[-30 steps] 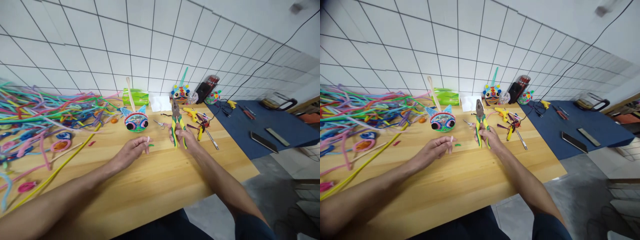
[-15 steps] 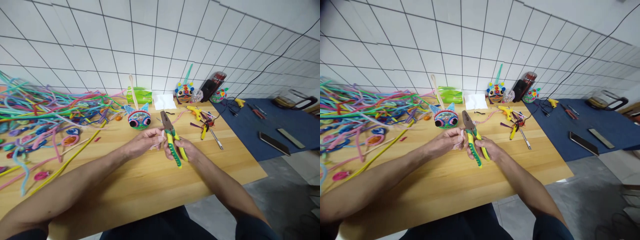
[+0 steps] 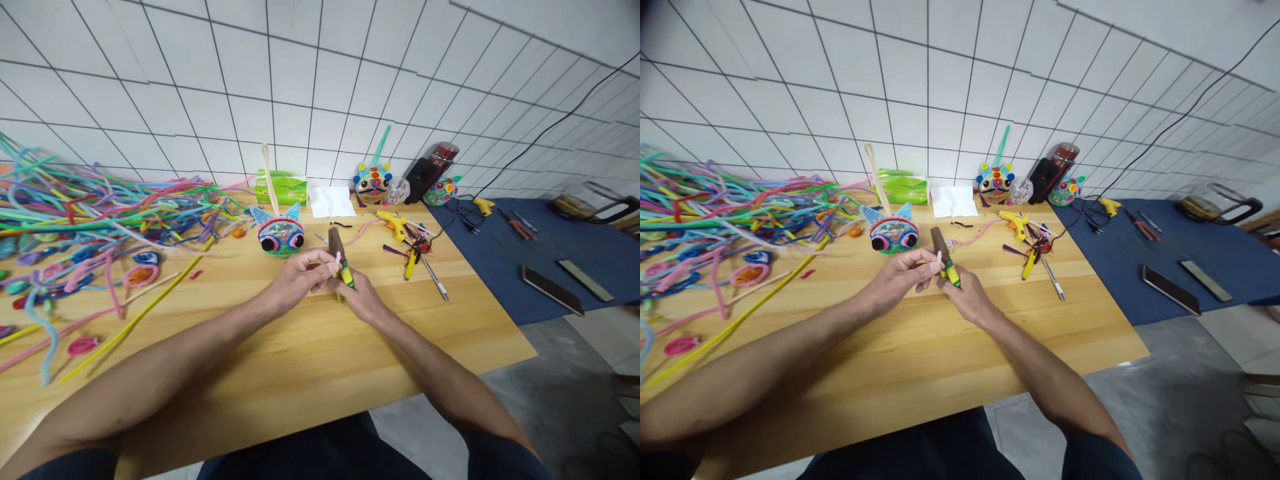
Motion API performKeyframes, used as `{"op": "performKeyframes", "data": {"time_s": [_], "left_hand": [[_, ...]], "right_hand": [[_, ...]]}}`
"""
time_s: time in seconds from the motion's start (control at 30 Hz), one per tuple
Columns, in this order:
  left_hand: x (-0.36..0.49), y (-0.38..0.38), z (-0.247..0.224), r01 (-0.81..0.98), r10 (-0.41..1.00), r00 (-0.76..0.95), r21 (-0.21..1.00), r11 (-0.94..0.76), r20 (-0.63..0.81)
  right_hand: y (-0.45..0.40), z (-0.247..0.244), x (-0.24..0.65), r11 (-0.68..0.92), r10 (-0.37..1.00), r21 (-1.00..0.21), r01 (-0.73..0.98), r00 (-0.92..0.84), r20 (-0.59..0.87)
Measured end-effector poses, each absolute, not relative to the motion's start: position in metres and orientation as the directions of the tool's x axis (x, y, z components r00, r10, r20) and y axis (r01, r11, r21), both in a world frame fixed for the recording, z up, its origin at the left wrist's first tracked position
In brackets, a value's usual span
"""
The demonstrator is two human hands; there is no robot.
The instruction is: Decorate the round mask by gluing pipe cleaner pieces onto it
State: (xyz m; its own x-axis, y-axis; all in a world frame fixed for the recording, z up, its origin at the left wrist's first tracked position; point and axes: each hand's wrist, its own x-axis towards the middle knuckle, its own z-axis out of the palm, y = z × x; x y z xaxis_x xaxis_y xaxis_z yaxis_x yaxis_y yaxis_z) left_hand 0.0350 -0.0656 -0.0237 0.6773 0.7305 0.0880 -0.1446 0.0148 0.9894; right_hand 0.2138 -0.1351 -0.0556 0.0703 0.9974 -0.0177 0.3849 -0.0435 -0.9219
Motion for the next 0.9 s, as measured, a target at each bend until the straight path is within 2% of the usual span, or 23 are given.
{"op": "performKeyframes", "data": {"time_s": [0.13, 0.27, 0.37, 0.53, 0.67, 0.9], "left_hand": [[0.024, -0.065, -0.008, -0.017, 0.785, 0.609, 0.992, -0.128, 0.112], [0.016, -0.060, 0.001, 0.050, 0.807, 0.566, 0.969, -0.242, 0.172], [0.018, -0.058, 0.000, 0.041, 0.817, 0.548, 0.969, -0.243, 0.182], [0.020, -0.058, -0.004, 0.021, 0.829, 0.511, 0.961, -0.276, 0.227], [0.018, -0.060, -0.006, 0.055, 0.830, 0.469, 0.928, -0.367, 0.301], [0.014, -0.063, -0.004, 0.125, 0.767, 0.453, 0.820, -0.559, 0.454]], "right_hand": [[-0.138, -0.052, 0.220, -0.105, 0.988, -0.895, 0.434, 0.150, -0.044], [-0.136, -0.047, 0.225, -0.164, 0.985, -0.941, 0.297, 0.090, -0.144], [-0.136, -0.044, 0.227, -0.154, 0.988, -0.960, 0.236, 0.059, -0.144], [-0.141, -0.040, 0.228, -0.115, 0.993, -0.916, 0.384, 0.063, -0.098], [-0.144, -0.035, 0.223, -0.094, 0.995, -0.868, 0.488, 0.066, -0.070], [-0.144, -0.031, 0.222, -0.057, 0.998, -0.858, 0.510, 0.035, -0.045]]}}
